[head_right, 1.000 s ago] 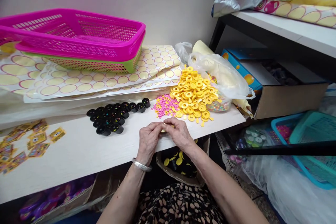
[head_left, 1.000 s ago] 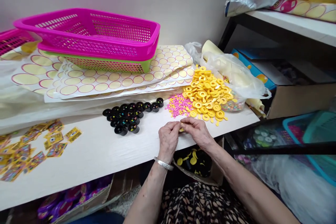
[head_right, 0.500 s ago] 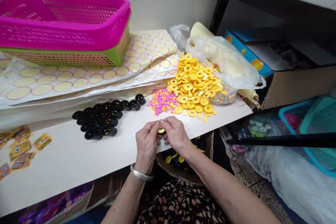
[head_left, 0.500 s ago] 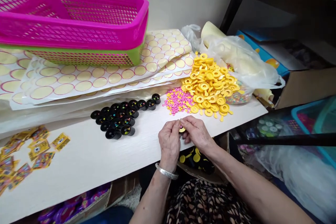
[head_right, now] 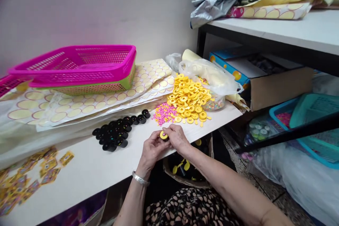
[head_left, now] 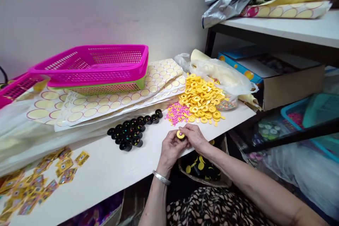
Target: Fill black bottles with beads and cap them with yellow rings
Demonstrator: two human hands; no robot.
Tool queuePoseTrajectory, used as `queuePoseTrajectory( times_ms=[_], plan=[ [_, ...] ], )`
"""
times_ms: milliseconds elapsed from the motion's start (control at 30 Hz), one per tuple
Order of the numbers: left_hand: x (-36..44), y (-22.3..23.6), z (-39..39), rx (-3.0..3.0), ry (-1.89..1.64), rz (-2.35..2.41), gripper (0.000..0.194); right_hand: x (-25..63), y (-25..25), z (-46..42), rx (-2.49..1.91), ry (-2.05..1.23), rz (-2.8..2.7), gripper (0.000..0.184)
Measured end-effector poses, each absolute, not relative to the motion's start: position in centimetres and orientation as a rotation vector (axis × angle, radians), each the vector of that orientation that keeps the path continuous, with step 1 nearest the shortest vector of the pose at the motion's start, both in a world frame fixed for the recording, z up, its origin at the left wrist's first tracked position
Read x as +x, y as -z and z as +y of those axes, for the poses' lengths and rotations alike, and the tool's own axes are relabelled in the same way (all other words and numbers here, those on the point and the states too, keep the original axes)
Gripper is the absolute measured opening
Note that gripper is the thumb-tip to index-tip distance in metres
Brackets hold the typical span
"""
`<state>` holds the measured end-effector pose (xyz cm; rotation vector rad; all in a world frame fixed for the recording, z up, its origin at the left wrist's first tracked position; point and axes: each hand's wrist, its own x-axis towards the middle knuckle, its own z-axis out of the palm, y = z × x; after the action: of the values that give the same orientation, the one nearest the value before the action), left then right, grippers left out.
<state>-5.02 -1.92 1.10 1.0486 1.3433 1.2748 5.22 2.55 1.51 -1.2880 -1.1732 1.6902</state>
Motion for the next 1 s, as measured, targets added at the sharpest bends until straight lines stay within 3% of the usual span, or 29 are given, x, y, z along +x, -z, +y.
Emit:
queuePoseTrajectory(
  times_ms=[267, 467, 700, 867, 1000],
  plan=[
    [-2.7, -3.1, -4.4, 1.384, -1.438, 1.397, 0.028, 11.1, -3.2, -1.4, -0.858, -1.806, -0.973, 0.040],
    [-0.1, -5.5, -5.3, 1.842, -1.292, 1.198, 0.023, 16.0, -3.7, -3.5, -0.658, -2.133, -0.910, 0.055],
    [3.2, -5.4, -6.0, 2.303, -1.138, 1.102, 0.017, 19.2, -4.2, -4.4, -0.731, -1.997, -1.129, 0.054],
    [4.8, -5.8, -7.0, 2.315, -1.272, 0.996, 0.014, 20.6, -3.9, -5.5, -0.732, -2.011, -1.064, 0.058],
    [5.6, -5.5, -7.5, 2.183, -1.296, 0.921, 0.021, 20.0, -3.7, -6.6, -0.709, -1.892, -0.940, 0.047]
  ],
)
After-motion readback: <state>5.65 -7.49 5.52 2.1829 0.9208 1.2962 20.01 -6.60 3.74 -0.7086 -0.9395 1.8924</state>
